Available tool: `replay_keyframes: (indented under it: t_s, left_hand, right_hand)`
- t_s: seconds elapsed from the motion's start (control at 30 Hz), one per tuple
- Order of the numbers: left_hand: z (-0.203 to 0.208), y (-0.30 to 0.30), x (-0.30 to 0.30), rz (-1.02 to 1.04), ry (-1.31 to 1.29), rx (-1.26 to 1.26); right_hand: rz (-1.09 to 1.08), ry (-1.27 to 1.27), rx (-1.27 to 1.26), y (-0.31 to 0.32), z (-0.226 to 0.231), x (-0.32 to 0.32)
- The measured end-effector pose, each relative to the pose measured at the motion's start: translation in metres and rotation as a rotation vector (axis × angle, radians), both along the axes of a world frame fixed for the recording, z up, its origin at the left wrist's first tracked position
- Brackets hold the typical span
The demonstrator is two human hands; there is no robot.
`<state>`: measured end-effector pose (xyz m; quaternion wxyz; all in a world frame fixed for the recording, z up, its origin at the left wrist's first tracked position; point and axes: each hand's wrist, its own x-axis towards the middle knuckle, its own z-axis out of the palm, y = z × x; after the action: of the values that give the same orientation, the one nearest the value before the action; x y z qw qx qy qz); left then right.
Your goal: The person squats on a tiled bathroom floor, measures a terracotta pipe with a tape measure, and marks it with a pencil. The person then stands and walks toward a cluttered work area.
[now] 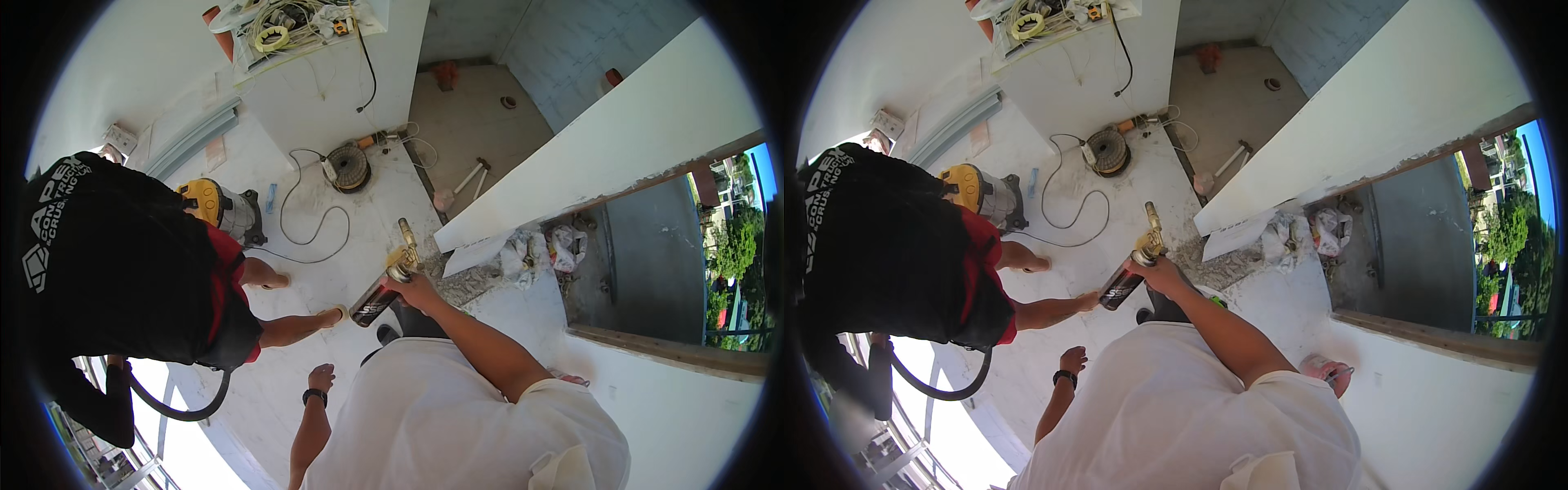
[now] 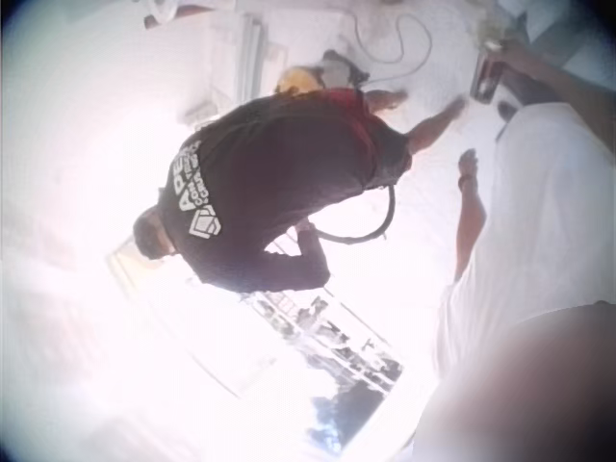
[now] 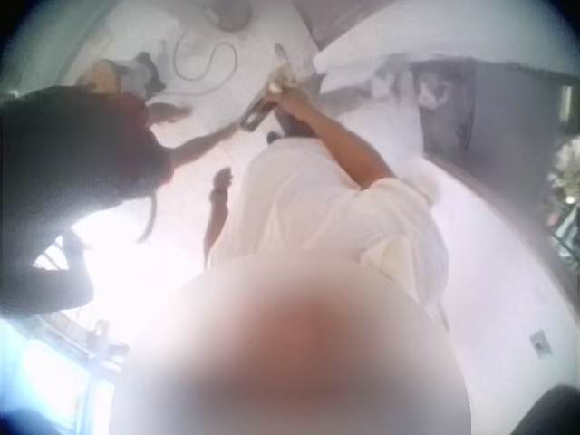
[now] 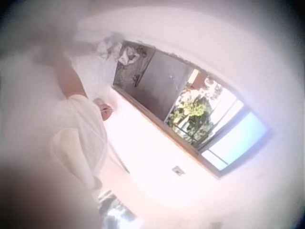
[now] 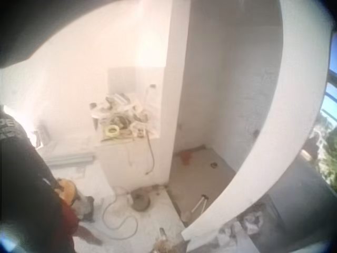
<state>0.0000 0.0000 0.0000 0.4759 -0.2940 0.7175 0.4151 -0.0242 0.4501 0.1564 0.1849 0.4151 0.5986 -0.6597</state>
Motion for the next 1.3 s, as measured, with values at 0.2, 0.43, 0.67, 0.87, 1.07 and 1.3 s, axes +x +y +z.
replay_keyframes:
  t_s: [0.2,0.43,0.67,0.87,1.07,1.3]
  left_hand:
    - [-0.002,0.020,-0.033,-1.434,0.477,-0.107]
    - [0.016,0.100,-0.175,-1.397,0.594,-0.094]
    - [0.002,0.257,-0.360,-0.144,0.009,0.090]
    - [-0.036,0.364,-0.490,-1.739,0.919,0.193]
    - [-0.075,0.488,-0.591,-1.624,0.545,0.197]
    - [-0.052,0.641,-0.664,-1.371,0.112,0.180]
  right_hand:
    - [0.017,0.102,0.086,0.040,-0.021,-0.077]
    - [-0.052,-0.205,0.075,0.150,-0.050,-0.171]
    - [-0.263,-0.038,0.431,0.276,-0.034,-0.217]
    - [-0.633,-0.138,0.545,0.354,-0.055,-0.214]
    - [-0.845,-0.295,0.462,0.416,-0.059,-0.201]
    - [-0.842,-0.273,0.591,0.465,-0.023,-0.210]
